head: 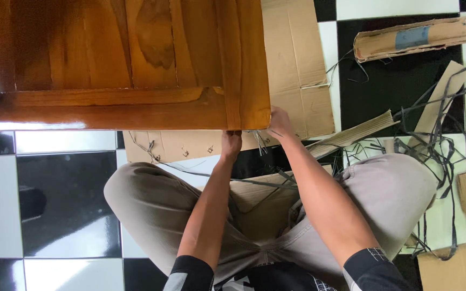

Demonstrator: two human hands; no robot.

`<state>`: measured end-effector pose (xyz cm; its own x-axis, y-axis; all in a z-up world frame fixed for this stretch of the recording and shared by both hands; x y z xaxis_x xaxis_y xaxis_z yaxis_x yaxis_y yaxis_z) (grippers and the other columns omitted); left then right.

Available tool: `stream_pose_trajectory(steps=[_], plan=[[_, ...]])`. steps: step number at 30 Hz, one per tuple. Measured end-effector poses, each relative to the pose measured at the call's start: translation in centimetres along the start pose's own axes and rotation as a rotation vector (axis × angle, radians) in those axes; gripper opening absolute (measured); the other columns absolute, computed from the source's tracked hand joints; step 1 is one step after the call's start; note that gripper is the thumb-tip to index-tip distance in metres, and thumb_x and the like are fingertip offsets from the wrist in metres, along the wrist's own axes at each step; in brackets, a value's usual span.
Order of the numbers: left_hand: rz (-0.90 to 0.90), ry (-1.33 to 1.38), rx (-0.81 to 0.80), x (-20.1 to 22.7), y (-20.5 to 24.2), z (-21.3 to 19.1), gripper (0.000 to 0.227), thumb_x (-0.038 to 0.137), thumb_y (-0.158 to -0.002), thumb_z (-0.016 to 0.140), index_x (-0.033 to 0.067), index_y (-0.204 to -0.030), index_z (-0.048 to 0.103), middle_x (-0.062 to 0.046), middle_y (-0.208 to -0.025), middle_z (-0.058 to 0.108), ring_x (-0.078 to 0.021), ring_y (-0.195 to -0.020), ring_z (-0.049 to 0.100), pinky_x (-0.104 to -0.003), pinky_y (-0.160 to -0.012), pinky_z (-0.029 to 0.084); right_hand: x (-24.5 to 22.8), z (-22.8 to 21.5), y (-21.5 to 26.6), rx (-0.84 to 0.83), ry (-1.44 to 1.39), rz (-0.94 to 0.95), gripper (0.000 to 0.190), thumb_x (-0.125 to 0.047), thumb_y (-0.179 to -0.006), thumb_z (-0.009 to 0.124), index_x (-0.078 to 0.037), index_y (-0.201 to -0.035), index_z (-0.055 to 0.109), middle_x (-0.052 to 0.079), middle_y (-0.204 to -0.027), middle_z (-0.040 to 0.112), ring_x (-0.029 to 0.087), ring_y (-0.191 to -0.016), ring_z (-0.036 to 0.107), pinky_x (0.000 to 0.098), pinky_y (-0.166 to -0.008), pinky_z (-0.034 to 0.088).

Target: Wrapping a wooden furniture leg with cardboard and securing it with string

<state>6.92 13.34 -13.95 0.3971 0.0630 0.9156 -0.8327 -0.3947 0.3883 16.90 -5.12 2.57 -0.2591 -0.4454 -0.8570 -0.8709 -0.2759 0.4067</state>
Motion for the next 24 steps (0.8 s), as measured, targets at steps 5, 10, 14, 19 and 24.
stream_pose_trajectory(steps=[5,10,14,19,24], plan=[[-0.023,-0.354,0.275,10.8,5.8,-0.9,0.023,0.034,-0.085,0.074,0.0117,-0.078,0.076,-0.013,-0.066,0.069,-0.0328,-0.07,0.072,-0.041,-0.059,0.05,-2.2,0.0,1.5,0.02,-0.014,0.082,0.007,-0.014,-0.092,0.065,-0.007,-0.091,0.065,0.012,-0.088,0.066,0.029,-0.089,0.059,0.0432,-0.089,0.045],[-0.175,-0.352,0.305,7.4,5.3,-1.7,0.022,0.047,-0.083,0.077,0.0299,-0.095,0.081,0.005,-0.085,0.079,-0.024,-0.095,0.075,-0.037,-0.084,0.054,3.1,1.0,1.6,0.128,-0.18,0.003,0.02,-0.018,-0.105,0.059,-0.006,-0.096,0.072,0.01,-0.084,0.071,0.023,-0.08,0.065,0.0447,-0.084,0.051],[-0.332,-0.397,0.288,3.5,6.0,-1.3,0.028,0.052,-0.075,0.076,0.0317,-0.095,0.081,0.007,-0.083,0.078,-0.0233,-0.098,0.074,-0.035,-0.087,0.055,4.4,1.6,3.4,0.139,-0.15,0.14,0.031,-0.017,-0.105,0.054,0.007,-0.124,0.064,0.018,-0.09,0.072,0.023,-0.078,0.068,0.0404,-0.078,0.055],[-0.331,-0.468,0.241,4.4,8.4,-0.2,0.029,0.052,-0.074,0.076,0.0308,-0.092,0.083,0.003,-0.093,0.079,-0.0293,-0.104,0.072,-0.041,-0.092,0.056,6.8,1.8,4.5,0.132,-0.158,0.188,0.04,-0.022,-0.109,0.054,0.008,-0.135,0.057,0.008,-0.095,0.075,0.011,-0.078,0.07,0.0359,-0.072,0.057],[-0.268,-0.625,0.233,8.9,10.8,0.2,0.027,0.051,-0.074,0.077,0.0344,-0.094,0.083,0.004,-0.11,0.066,-0.0332,-0.111,0.067,-0.044,-0.103,0.054,10.8,3.0,4.2,0.264,0.024,0.225,0.029,-0.034,-0.089,0.069,-0.015,-0.11,0.077,0.001,-0.08,0.077,0.013,-0.063,0.074,0.0296,-0.071,0.056]])
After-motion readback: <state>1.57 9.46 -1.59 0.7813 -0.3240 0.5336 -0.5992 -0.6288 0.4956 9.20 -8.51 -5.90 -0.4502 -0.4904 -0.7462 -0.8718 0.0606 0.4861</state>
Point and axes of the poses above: each hand's wrist, its own y-axis away from the middle knuckle, its own z-axis out of the palm, x = y × z, the point moved 3 cm from there along -y, towards the middle knuckle
